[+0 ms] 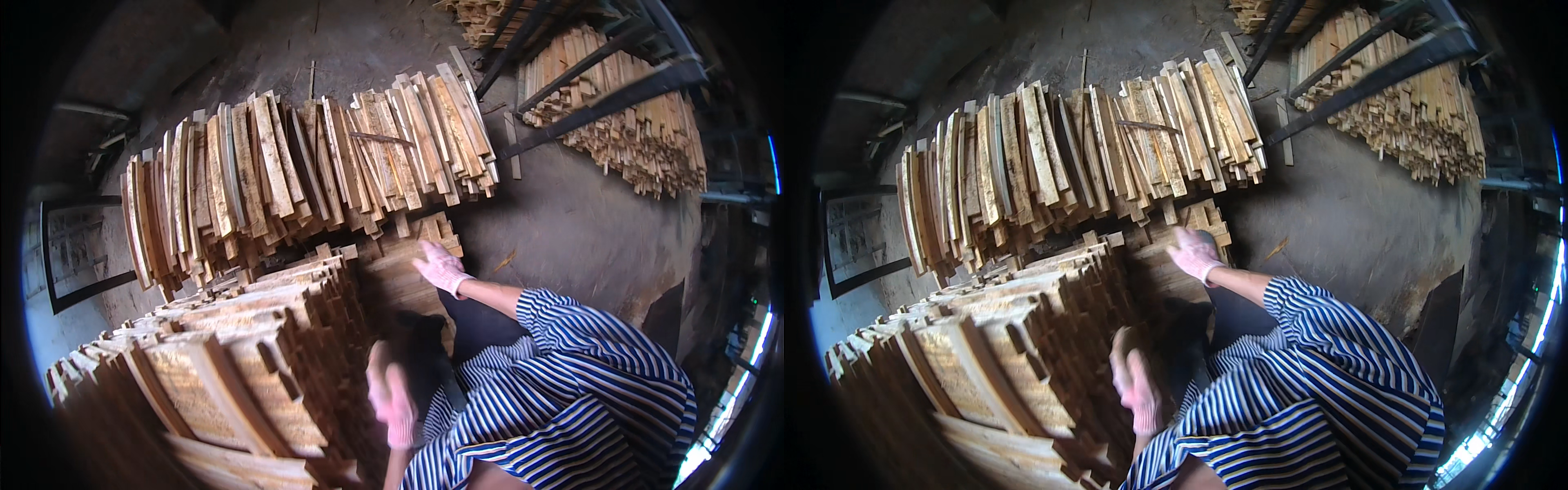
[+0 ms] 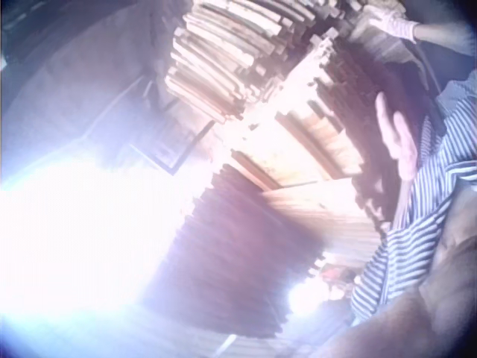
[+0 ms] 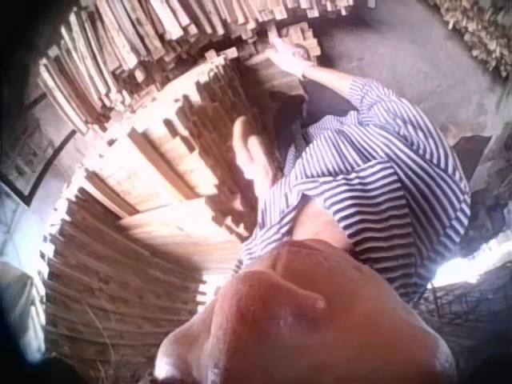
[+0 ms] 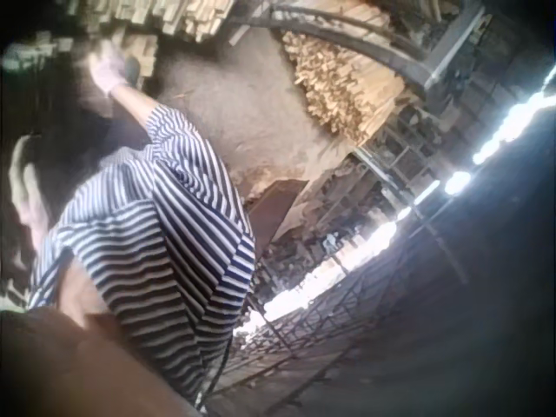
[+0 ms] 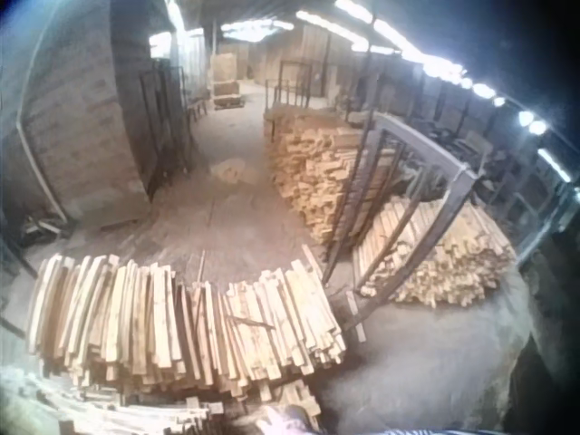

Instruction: The person repeatedly picks up small wooden planks from a large pile and stacks them onto a metal rack. The person wears pink gloves and handles the wood by hand, moving pieces from the floor pile to the rack in a repetitive cycle.

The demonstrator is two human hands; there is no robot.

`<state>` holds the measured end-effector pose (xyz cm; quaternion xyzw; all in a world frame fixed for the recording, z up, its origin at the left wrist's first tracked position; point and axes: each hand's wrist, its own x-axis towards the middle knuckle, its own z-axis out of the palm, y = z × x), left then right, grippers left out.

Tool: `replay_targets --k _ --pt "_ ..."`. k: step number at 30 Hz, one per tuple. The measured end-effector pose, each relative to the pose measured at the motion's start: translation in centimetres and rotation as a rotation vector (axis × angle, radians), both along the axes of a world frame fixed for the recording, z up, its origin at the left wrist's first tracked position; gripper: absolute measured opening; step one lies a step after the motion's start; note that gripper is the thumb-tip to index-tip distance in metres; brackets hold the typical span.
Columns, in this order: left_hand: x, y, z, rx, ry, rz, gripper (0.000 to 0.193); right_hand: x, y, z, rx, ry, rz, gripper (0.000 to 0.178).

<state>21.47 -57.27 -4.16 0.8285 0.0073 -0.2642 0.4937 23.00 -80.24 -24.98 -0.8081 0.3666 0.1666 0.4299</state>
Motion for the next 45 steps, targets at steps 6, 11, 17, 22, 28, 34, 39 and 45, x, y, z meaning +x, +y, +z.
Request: replay_targets --k 6,11,17,22,28,34,39,45 --pt "5.2 -5.8 -30.3 -0.185 0.759 0.236 0.054 -3.2 -7.9 -18.1 0.137 0.275 -0.277 0.062" --pt "12.6 -12.8 -53.2 -0.270 1.084 0.494 0.067 3.0 -11.8 -32.6 0.027 0.298 -0.275 0.062" --pt "20.3 -24.1 -72.3 -0.886 1.282 0.809 0.127 11.7 -15.0 -43.3 -0.141 -0.033 -0.302 0.065" --pt "18.9 -26.8 -72.4 -0.726 0.973 0.706 0.106 15.7 -14.9 -44.9 -0.123 0.215 -0.327 0.093" --pt "15.5 -30.3 -63.2 -0.580 0.855 0.537 0.084 13.2 -22.8 -38.9 0.711 -0.087 -0.549 0.096" --pt "25.3 -38.5 -58.9 -0.797 0.927 0.035 0.105 13.5 -31.4 -36.9 0.801 -0.158 -0.436 0.068" --pt "27.1 -36.6 -56.1 -0.490 0.889 0.153 0.084 13.8 -25.5 -34.6 0.673 -0.116 -0.466 0.087" --pt "16.5 -20.9 -48.2 -0.372 1.056 0.142 0.073 5.4 -15.0 -26.4 1.081 0.108 -0.748 0.073"
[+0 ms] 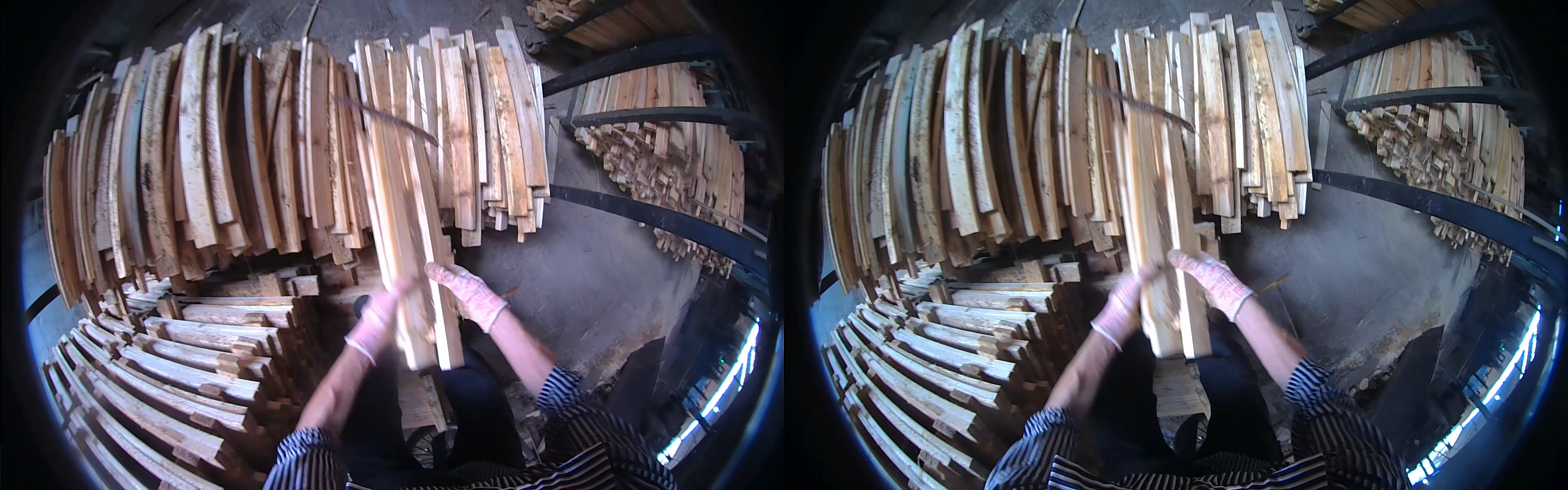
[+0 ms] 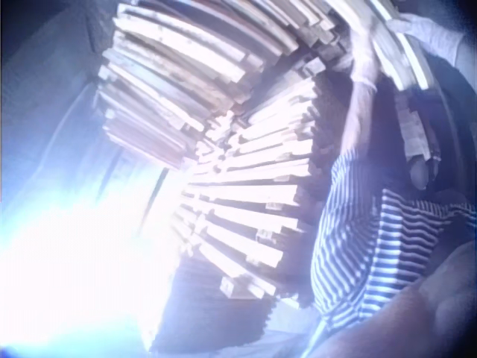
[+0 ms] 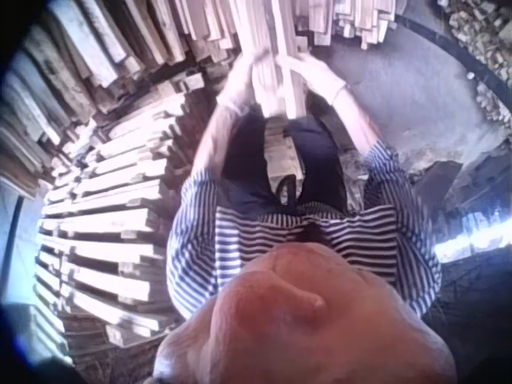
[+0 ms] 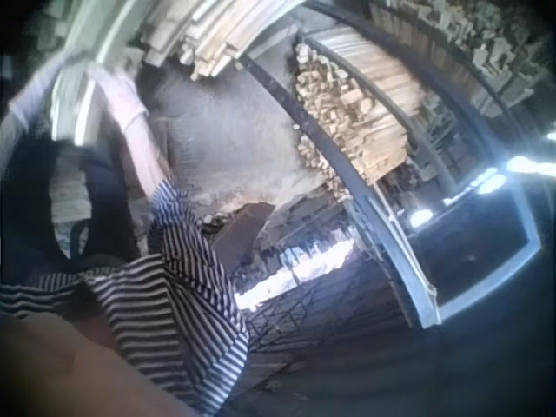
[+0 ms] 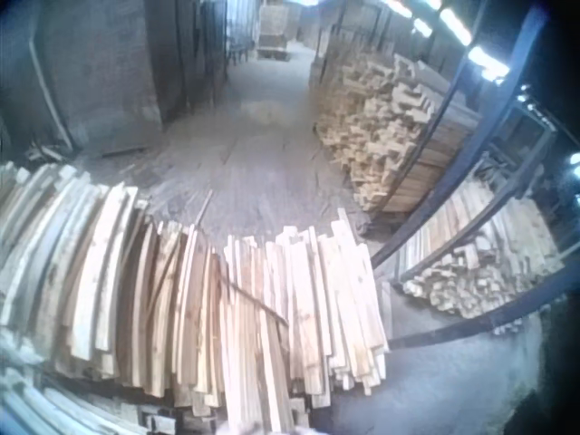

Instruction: The person repeatedly picks up small wooden planks from a large pile and stacks them onto a metal rack. The person wears pink gloves and handles the wood by hand, moving pieces from the floor pile to the rack in a repetitive cycle.

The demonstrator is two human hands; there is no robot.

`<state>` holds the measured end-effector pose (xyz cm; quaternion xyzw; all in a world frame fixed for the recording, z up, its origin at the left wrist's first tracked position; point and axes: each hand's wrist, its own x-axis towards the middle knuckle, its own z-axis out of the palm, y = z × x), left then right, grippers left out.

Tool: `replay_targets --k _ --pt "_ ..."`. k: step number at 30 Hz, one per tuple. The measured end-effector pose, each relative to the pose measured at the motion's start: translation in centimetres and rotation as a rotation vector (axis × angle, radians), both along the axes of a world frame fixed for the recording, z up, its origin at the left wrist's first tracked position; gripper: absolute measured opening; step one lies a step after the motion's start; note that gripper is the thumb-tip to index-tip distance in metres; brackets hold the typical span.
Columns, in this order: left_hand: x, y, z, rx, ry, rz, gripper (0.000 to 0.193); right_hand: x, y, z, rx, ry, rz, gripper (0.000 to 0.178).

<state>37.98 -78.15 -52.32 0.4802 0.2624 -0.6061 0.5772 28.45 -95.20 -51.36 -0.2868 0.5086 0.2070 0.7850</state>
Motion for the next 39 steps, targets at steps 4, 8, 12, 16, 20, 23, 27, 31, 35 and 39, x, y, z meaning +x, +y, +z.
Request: replay_targets --k 4,8,12,16,20,23,27,31,35,39 --pt "-5.4 1.3 3.1 -0.017 0.006 0.133 0.075 -0.6 1.8 -0.2 -0.176 -0.030 0.021 0.075" --pt "-4.6 0.3 11.9 0.007 -0.006 0.085 0.069 -2.2 1.5 6.1 0.044 -0.035 -0.061 0.063" --pt "-11.7 5.4 20.8 0.118 -0.568 -0.161 0.089 -5.9 3.3 17.7 -0.038 -0.249 0.036 0.089" --pt "-2.4 3.3 30.5 -0.360 -0.076 0.378 0.071 -5.6 4.6 26.9 -0.256 -0.484 0.335 0.098" --pt "2.0 3.5 35.5 -0.423 -0.274 0.469 0.050 -1.1 4.6 32.4 -0.374 -0.621 0.336 0.095" --pt "3.4 5.8 41.6 -0.635 -0.374 0.533 0.059 2.5 3.3 38.5 -0.239 -0.860 0.433 0.103" --pt "4.4 7.9 48.7 -0.561 -0.726 0.586 0.085 8.9 3.2 43.1 -0.152 -0.732 0.513 0.104" --pt "5.1 12.9 54.4 -0.462 -1.005 0.682 0.086 14.5 8.4 54.7 -0.497 -1.099 0.551 0.104" --pt "2.6 18.1 59.5 -0.583 -1.042 0.818 0.083 18.3 10.5 61.4 -0.587 -1.185 0.728 0.102" --pt "-1.6 23.7 64.5 -0.569 -1.274 0.946 0.095 22.8 13.6 65.8 -1.833 -1.027 0.777 0.084"
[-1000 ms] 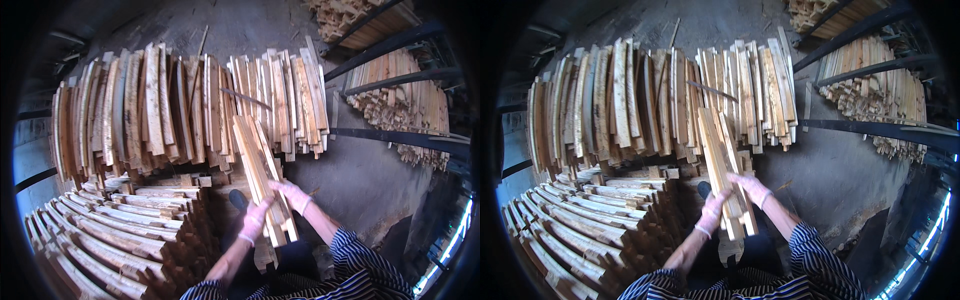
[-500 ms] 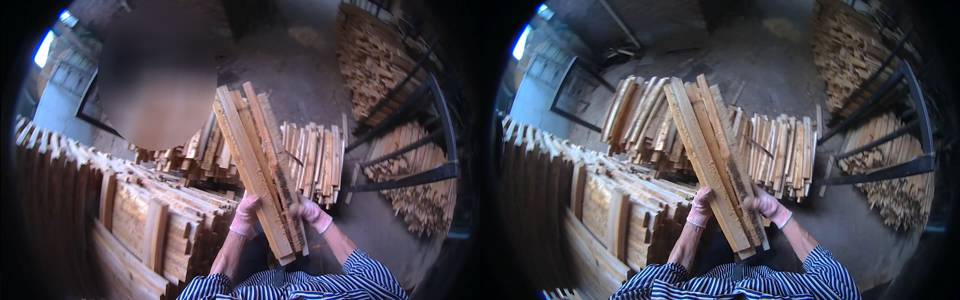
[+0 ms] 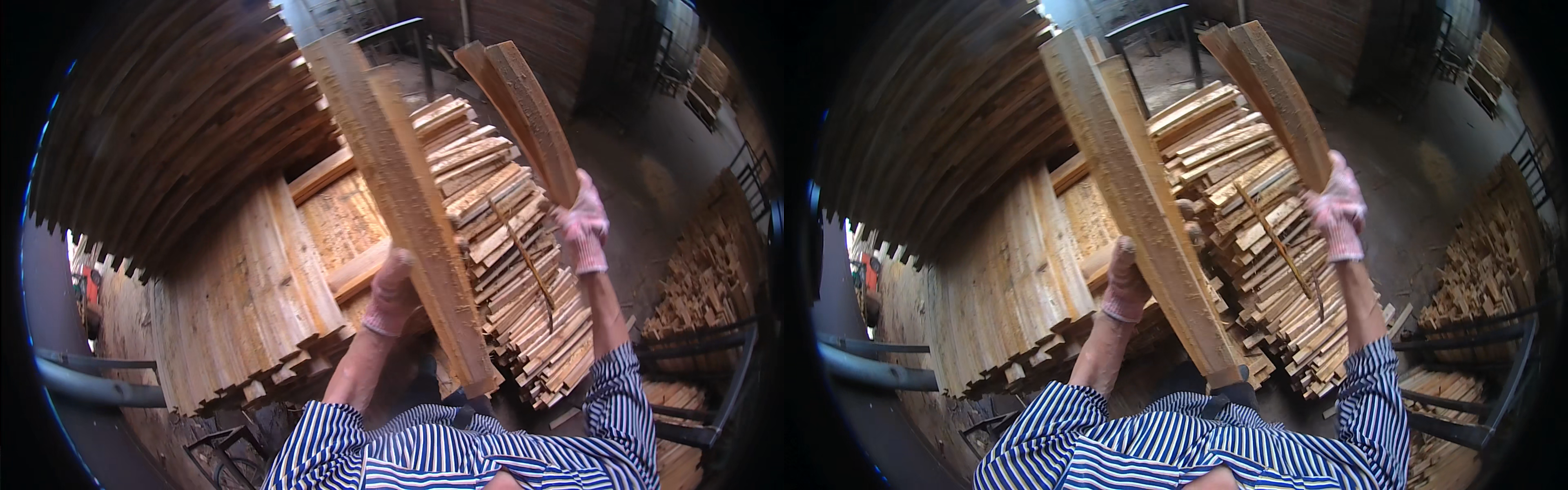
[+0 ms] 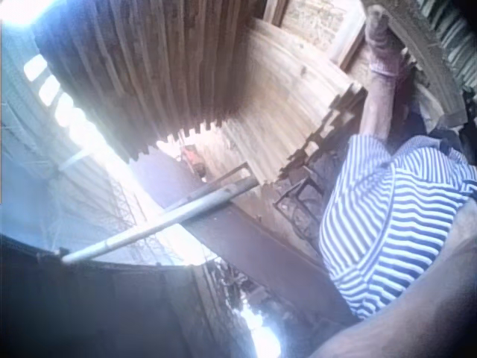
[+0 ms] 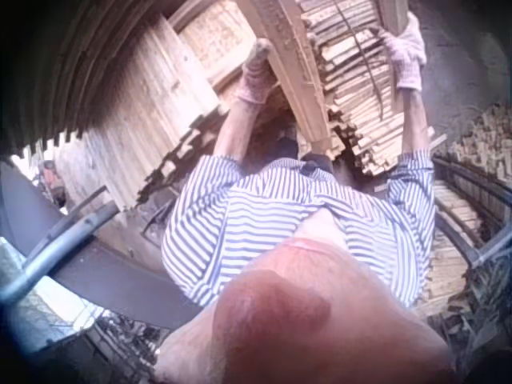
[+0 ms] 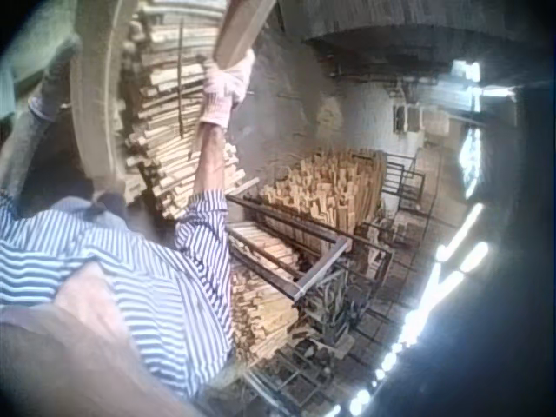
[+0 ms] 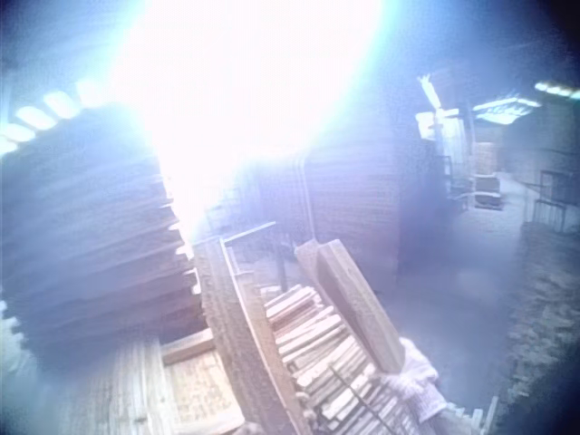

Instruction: The person repeatedly picks up small wooden planks from a large pile and stacks them onto a metal rack. The person wears pink gloves and handles the wood by hand, moving pieces from the floor pile to the rack in a repetitive cycle.

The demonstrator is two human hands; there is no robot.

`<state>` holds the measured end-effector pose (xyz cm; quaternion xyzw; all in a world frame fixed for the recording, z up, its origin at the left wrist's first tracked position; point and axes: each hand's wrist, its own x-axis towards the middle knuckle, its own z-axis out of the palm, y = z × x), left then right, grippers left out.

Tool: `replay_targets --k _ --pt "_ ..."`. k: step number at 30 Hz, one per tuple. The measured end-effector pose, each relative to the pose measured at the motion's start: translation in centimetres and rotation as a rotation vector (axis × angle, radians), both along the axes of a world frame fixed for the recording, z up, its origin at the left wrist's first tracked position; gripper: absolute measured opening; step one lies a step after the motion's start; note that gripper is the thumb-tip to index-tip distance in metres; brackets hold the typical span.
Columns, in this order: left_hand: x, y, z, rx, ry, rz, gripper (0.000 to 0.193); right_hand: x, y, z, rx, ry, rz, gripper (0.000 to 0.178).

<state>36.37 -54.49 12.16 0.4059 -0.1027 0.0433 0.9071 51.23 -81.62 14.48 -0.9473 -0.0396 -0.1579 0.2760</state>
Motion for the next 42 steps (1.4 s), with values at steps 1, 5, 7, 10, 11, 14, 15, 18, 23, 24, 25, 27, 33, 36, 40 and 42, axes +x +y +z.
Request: replay_targets --k 1,5,7,10,11,14,15,18,23,24,25,27,33,36,40,42 --pt "-1.8 2.9 0.0 0.019 0.062 0.011 0.098 0.7 1.4 1.8 -0.215 -0.056 -0.070 0.080" --pt "-6.1 9.0 2.3 -0.022 0.026 0.172 0.094 6.5 2.5 4.7 -0.195 0.293 0.029 0.077" --pt "-8.6 11.8 4.2 0.028 0.057 0.333 0.098 6.6 5.6 3.3 -0.051 0.411 0.269 0.082" --pt "-11.9 16.4 4.2 -0.016 0.140 0.420 0.099 1.9 13.9 1.8 0.438 0.732 0.645 0.080" --pt "-13.0 17.8 4.1 -0.033 0.170 0.472 0.099 0.3 17.2 1.9 0.511 0.805 0.767 0.082" --pt "-13.9 21.5 2.8 -0.002 0.262 0.493 0.093 -0.6 24.5 -0.4 0.257 0.605 0.694 0.099" --pt "-13.8 22.4 2.4 0.026 0.287 0.513 0.092 0.0 27.0 -2.2 0.227 0.581 0.688 0.103" --pt "-16.3 26.7 0.0 -0.153 0.370 0.410 0.085 -3.6 33.0 -2.1 -0.127 0.513 0.722 0.102" --pt "-19.2 29.5 -3.1 -0.274 0.268 0.413 0.077 -5.5 34.7 -2.3 -0.339 0.115 0.761 0.074" --pt "-17.4 26.6 0.7 -0.371 0.391 0.471 0.059 -5.3 34.1 -2.6 -0.342 0.045 0.743 0.072" --pt "-16.6 27.4 -0.7 -0.418 0.350 0.370 0.065 -5.1 33.5 -3.0 -0.346 -0.023 0.725 0.069" --pt "-18.0 28.9 -1.8 -0.494 0.266 0.235 0.078 -6.8 35.6 -0.6 -0.357 0.185 0.735 0.066" --pt "-19.7 30.7 -5.2 0.124 0.307 0.591 0.065 -9.7 39.9 -0.6 -0.379 0.083 0.636 0.054" --pt "-17.8 28.9 -3.8 -0.061 0.329 0.563 0.056 -9.5 39.0 0.2 -0.412 0.094 0.654 0.056" --pt "-18.3 29.1 -3.8 -0.053 0.369 0.560 0.053 -10.8 41.6 2.2 -0.370 0.297 0.717 0.058" --pt "-16.4 27.2 -1.7 -0.072 0.398 0.527 0.053 -10.5 43.2 -0.2 -0.293 0.329 0.742 0.054"
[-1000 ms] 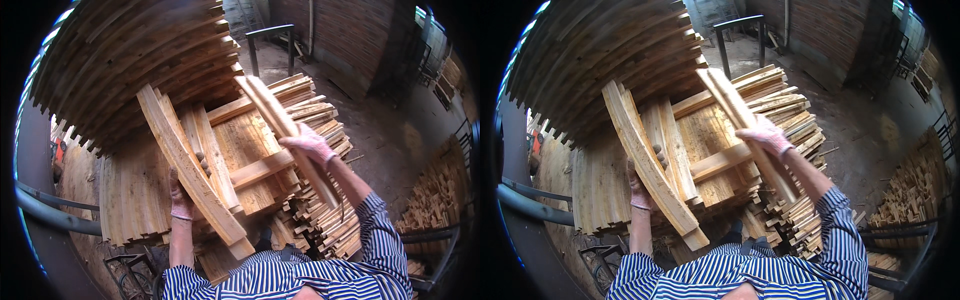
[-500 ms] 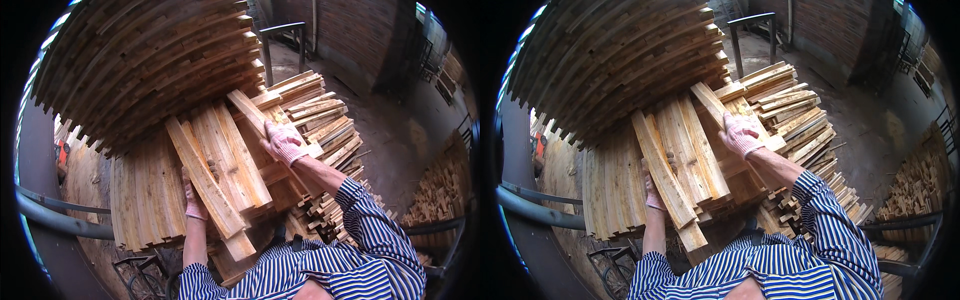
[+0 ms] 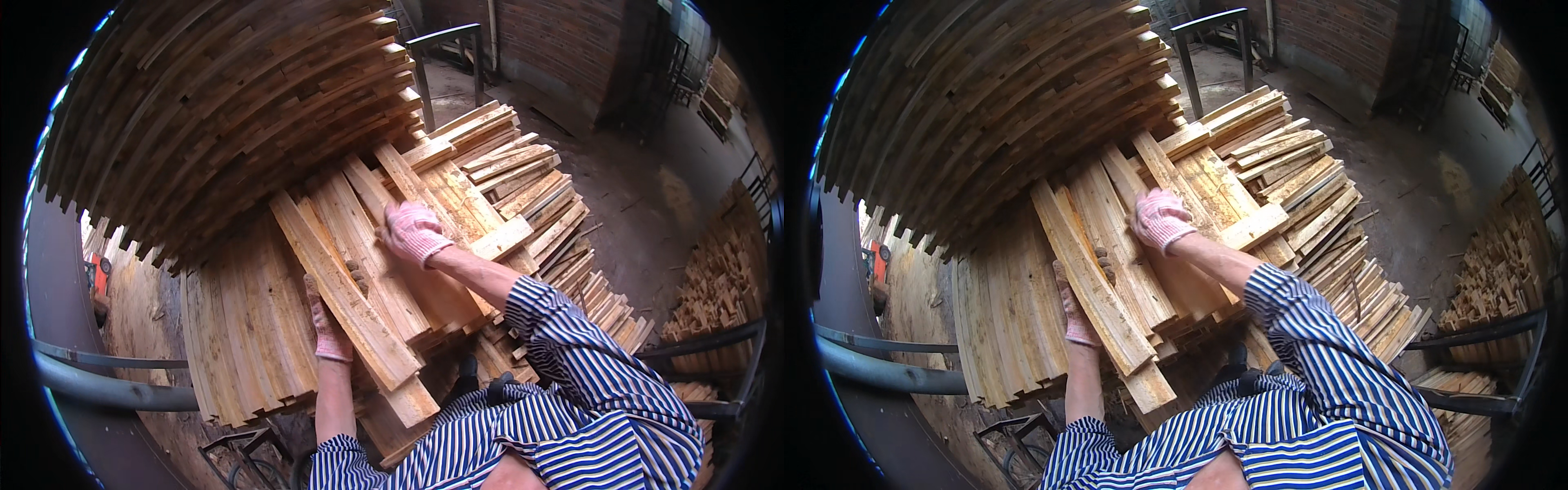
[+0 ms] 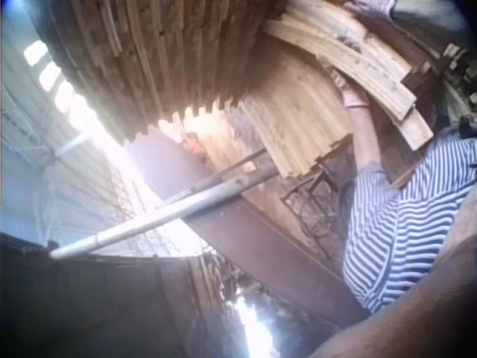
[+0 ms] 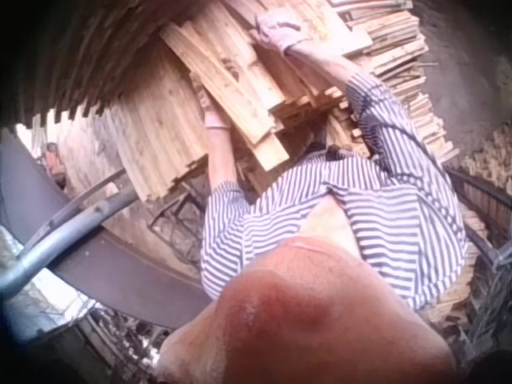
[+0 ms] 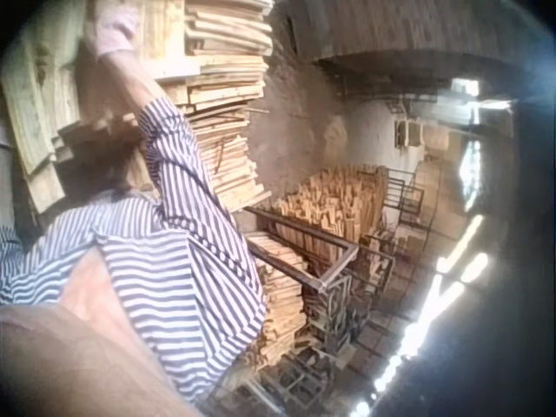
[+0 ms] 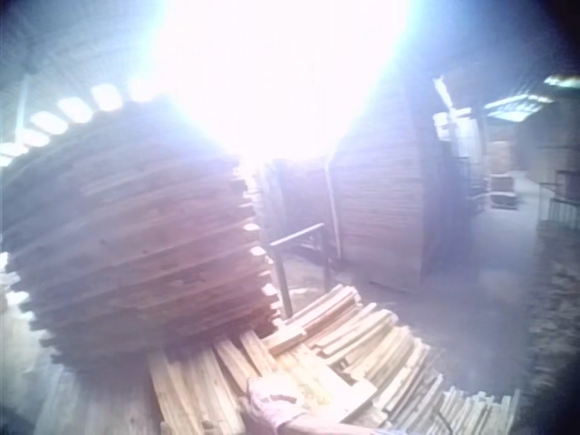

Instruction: The person repeatedly picks up small wooden planks from a large pile and stacks them onto a metal rack. The person wears pink gloves and handles the wood by hand, moving pieces from the floor pile to the rack in a repetitive cycle.

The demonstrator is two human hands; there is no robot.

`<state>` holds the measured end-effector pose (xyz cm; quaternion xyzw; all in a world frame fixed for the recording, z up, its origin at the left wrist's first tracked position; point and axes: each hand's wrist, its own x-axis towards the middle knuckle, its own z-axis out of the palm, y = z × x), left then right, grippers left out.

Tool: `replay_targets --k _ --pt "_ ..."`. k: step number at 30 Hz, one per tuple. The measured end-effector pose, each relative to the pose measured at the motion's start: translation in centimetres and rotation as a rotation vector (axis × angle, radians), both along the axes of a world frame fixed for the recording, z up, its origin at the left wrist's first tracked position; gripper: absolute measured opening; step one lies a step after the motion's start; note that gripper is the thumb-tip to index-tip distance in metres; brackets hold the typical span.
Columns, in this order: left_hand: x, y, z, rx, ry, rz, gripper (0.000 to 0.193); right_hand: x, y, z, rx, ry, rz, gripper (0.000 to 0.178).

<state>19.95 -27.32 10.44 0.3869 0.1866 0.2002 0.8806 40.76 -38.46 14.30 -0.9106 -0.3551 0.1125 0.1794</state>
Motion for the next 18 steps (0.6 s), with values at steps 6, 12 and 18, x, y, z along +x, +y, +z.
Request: replay_targets --k 6,12,18 --pt "-1.3 -1.4 2.9 -0.195 0.114 0.149 0.050 1.6 -1.3 -4.0 0.214 -0.317 0.009 0.043" --pt "-0.7 0.5 -1.1 0.118 0.096 0.116 0.049 4.1 -3.9 -6.9 0.264 0.028 -0.085 0.063" --pt "-3.6 8.7 -7.6 -0.855 -0.826 -0.471 0.045 0.9 -2.5 -3.0 0.208 0.213 0.193 0.062"
